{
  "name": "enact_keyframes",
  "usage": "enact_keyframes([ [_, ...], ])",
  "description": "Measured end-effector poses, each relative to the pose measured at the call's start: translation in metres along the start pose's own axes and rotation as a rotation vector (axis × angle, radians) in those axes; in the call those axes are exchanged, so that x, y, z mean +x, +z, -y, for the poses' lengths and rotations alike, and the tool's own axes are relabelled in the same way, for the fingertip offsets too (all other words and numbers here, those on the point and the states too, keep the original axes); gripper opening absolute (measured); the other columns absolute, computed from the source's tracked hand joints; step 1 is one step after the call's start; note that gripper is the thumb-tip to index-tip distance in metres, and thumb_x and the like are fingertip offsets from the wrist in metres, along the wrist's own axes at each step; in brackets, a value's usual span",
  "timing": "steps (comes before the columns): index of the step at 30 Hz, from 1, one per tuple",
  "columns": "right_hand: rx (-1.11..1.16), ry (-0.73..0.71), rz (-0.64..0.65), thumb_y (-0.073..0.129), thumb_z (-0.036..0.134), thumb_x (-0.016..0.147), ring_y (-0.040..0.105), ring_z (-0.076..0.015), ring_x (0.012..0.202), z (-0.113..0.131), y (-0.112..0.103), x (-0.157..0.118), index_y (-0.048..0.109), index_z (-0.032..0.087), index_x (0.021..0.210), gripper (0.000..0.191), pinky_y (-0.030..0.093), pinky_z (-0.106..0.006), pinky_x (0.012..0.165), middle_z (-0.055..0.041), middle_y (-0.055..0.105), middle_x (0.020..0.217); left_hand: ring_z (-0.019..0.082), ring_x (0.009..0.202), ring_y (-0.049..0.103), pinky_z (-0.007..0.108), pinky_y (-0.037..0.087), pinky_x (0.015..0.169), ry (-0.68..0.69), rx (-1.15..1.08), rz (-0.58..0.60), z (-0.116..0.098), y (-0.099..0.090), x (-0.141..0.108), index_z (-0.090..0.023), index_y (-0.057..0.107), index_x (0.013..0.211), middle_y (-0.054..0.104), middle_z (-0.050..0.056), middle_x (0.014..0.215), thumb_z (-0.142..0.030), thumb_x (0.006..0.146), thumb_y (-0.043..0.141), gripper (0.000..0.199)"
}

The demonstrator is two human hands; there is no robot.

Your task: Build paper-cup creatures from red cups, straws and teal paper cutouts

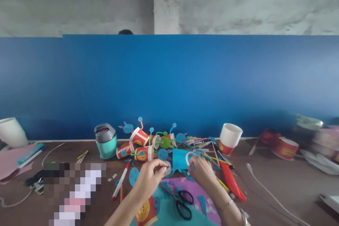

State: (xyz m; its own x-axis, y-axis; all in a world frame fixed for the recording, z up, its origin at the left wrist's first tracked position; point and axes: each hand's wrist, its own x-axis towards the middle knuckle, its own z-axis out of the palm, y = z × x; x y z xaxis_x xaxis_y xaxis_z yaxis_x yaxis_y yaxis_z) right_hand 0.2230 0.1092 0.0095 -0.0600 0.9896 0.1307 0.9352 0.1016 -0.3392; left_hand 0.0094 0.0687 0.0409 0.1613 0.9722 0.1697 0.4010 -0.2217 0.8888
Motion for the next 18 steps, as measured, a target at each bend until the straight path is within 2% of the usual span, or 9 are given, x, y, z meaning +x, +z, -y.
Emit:
enact_keyframes([
  [4, 0.23, -0.132, 0.057, 0.041, 0.018, 0.087, 0.062, -0.0157, 0.067, 0.021, -0.003, -0.003, 0.053, 0.019, 0.079, 0.014, 0.041, -0.022, 0.061, -0.0014, 0.066, 0.071, 0.021, 0.102, 0.063, 0.029, 0.046, 0.092, 0.083, 0.045, -0.004, 0.007, 0.005, -0.004, -0.024, 0.065, 0.116, 0.071, 0.004, 0.11, -0.018, 0.081, 0.05, 0.038],
  [6, 0.511, -0.212, 0.104, 0.038, 0.023, 0.09, 0.061, -0.0146, 0.059, 0.031, -0.006, -0.009, 0.05, 0.02, 0.083, 0.014, 0.041, -0.022, 0.057, 0.001, 0.064, 0.063, 0.022, 0.108, 0.06, 0.032, 0.044, 0.096, 0.145, 0.113, 0.017, 0.008, 0.007, -0.007, -0.027, 0.056, 0.129, 0.066, 0.004, 0.12, -0.016, 0.082, 0.049, 0.049],
  [8, 0.673, -0.255, 0.105, 0.039, 0.028, 0.091, 0.06, -0.0153, 0.057, 0.039, -0.007, -0.016, 0.048, 0.02, 0.084, 0.014, 0.042, -0.022, 0.055, 0.0016, 0.061, 0.061, 0.024, 0.112, 0.058, 0.034, 0.043, 0.098, 0.19, 0.186, 0.038, 0.007, 0.01, -0.011, -0.029, 0.05, 0.134, 0.064, 0.005, 0.124, -0.013, 0.081, 0.049, 0.056],
  [13, 0.689, -0.313, 0.023, 0.037, 0.032, 0.093, 0.058, -0.0159, 0.062, 0.048, -0.009, -0.023, 0.046, 0.021, 0.086, 0.016, 0.043, -0.024, 0.057, -0.0003, 0.059, 0.07, 0.025, 0.107, 0.059, 0.037, 0.045, 0.095, 0.199, 0.252, 0.059, 0.003, 0.017, -0.017, -0.028, 0.044, 0.139, 0.064, 0.008, 0.12, -0.006, 0.076, 0.049, 0.067],
  [18, 0.618, -0.306, 0.0, 0.037, 0.032, 0.094, 0.056, -0.0158, 0.059, 0.048, -0.012, -0.024, 0.047, 0.021, 0.084, 0.018, 0.041, -0.023, 0.054, 0.0008, 0.056, 0.066, 0.027, 0.116, 0.055, 0.039, 0.041, 0.101, 0.196, 0.208, 0.029, 0.002, 0.02, -0.017, -0.023, 0.052, 0.133, 0.061, 0.01, 0.127, -0.01, 0.079, 0.05, 0.056],
])
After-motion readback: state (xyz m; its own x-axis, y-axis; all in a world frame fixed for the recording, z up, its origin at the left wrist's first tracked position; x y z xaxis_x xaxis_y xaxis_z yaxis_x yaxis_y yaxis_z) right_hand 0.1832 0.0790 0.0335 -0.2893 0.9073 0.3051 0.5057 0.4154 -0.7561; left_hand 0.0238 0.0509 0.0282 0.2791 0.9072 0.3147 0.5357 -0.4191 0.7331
